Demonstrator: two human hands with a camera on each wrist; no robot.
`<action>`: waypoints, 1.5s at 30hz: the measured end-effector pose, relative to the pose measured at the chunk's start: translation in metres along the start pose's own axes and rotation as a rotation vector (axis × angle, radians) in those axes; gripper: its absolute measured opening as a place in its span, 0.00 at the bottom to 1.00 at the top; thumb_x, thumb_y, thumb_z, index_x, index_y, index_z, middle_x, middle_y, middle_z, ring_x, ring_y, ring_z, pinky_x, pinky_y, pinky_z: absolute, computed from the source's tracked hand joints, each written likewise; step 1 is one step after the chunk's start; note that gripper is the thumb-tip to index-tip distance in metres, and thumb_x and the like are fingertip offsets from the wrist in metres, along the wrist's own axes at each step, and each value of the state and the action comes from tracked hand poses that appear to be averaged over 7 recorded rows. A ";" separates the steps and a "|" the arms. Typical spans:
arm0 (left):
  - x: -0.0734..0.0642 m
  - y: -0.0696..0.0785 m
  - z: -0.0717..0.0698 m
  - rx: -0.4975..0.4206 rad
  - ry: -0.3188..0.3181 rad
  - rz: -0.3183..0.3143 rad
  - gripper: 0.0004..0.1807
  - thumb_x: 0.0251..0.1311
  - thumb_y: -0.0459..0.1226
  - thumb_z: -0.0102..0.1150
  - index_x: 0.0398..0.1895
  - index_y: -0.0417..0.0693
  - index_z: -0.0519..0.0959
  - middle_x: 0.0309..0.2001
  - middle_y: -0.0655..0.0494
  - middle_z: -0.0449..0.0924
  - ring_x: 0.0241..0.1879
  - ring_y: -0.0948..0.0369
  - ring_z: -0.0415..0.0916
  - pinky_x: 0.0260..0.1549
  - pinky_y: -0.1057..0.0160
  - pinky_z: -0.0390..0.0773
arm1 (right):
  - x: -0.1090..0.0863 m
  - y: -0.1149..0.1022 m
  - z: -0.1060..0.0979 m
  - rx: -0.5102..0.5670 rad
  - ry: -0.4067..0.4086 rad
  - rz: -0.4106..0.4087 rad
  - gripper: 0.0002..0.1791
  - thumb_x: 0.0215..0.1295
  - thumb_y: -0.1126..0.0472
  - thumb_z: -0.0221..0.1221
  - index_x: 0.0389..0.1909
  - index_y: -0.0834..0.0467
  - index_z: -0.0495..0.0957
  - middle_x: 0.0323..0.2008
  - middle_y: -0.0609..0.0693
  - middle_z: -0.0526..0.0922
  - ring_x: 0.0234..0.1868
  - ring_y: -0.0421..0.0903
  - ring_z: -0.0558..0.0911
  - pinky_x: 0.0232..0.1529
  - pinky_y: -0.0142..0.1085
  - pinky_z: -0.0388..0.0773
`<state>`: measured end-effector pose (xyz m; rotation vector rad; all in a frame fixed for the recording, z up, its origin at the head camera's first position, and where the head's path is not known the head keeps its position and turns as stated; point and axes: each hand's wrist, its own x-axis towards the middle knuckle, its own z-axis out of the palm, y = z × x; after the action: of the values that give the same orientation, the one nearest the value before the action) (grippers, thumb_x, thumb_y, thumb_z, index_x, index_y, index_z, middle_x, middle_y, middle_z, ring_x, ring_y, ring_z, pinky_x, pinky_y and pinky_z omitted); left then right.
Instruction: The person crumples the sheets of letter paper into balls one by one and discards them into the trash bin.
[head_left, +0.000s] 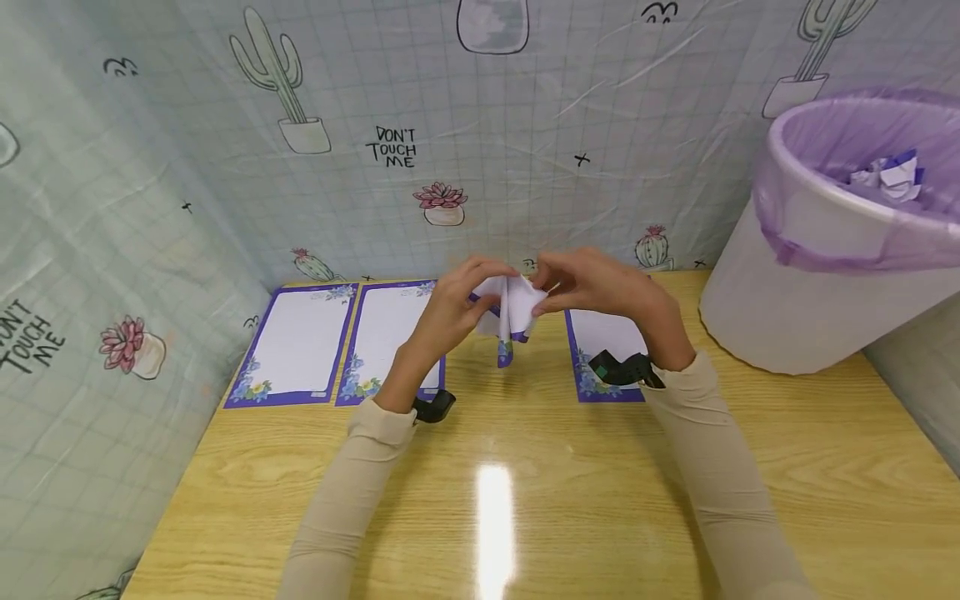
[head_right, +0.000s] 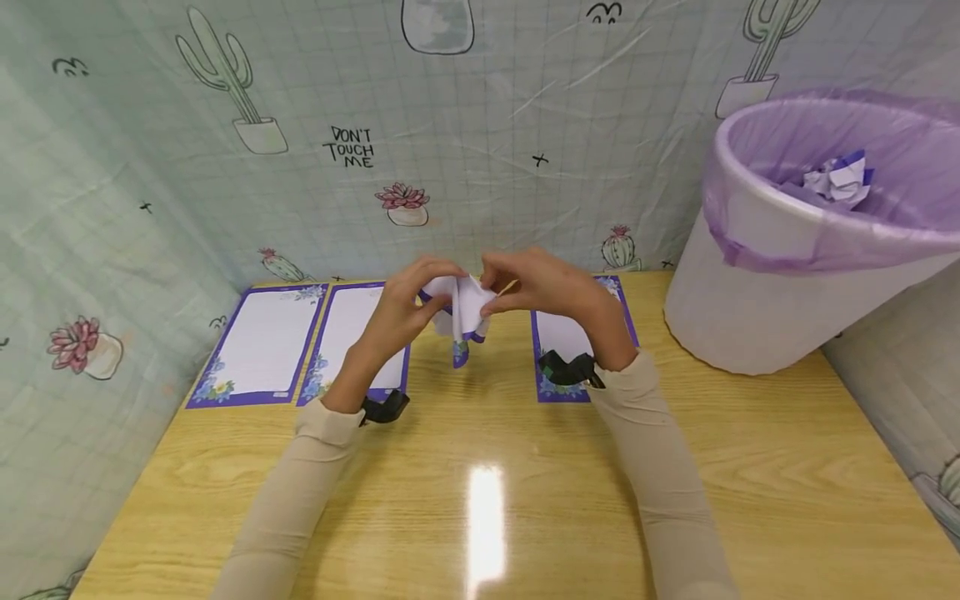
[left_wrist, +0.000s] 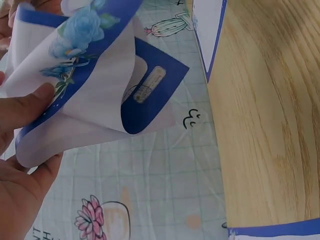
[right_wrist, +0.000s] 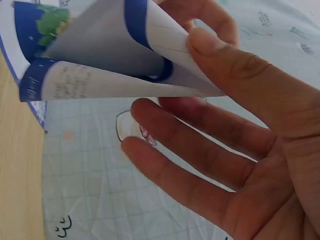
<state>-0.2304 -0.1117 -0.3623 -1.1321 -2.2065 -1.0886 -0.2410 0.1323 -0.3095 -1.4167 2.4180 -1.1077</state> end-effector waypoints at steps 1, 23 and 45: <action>0.000 0.000 0.000 0.000 0.015 0.000 0.21 0.59 0.27 0.59 0.54 0.54 0.76 0.51 0.58 0.75 0.51 0.61 0.72 0.42 0.63 0.78 | 0.001 0.000 0.001 -0.013 0.017 0.004 0.16 0.57 0.58 0.66 0.40 0.57 0.70 0.40 0.49 0.80 0.43 0.45 0.84 0.44 0.36 0.81; 0.018 0.030 0.000 -0.237 0.190 -0.286 0.11 0.60 0.28 0.59 0.39 0.37 0.66 0.38 0.48 0.72 0.35 0.56 0.77 0.31 0.63 0.77 | 0.006 0.000 0.010 0.049 0.083 0.005 0.39 0.54 0.54 0.69 0.67 0.47 0.63 0.62 0.49 0.69 0.50 0.49 0.80 0.45 0.47 0.81; 0.004 0.012 -0.012 -1.152 -0.116 -0.075 0.26 0.55 0.28 0.62 0.57 0.55 0.74 0.59 0.53 0.66 0.60 0.56 0.66 0.54 0.61 0.73 | -0.009 -0.010 -0.003 0.549 0.383 -0.032 0.25 0.63 0.69 0.59 0.62 0.61 0.67 0.49 0.60 0.72 0.36 0.52 0.83 0.28 0.43 0.83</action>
<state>-0.2223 -0.1154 -0.3472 -1.5166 -1.6059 -2.5070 -0.2304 0.1378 -0.3026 -1.1378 2.0402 -2.0079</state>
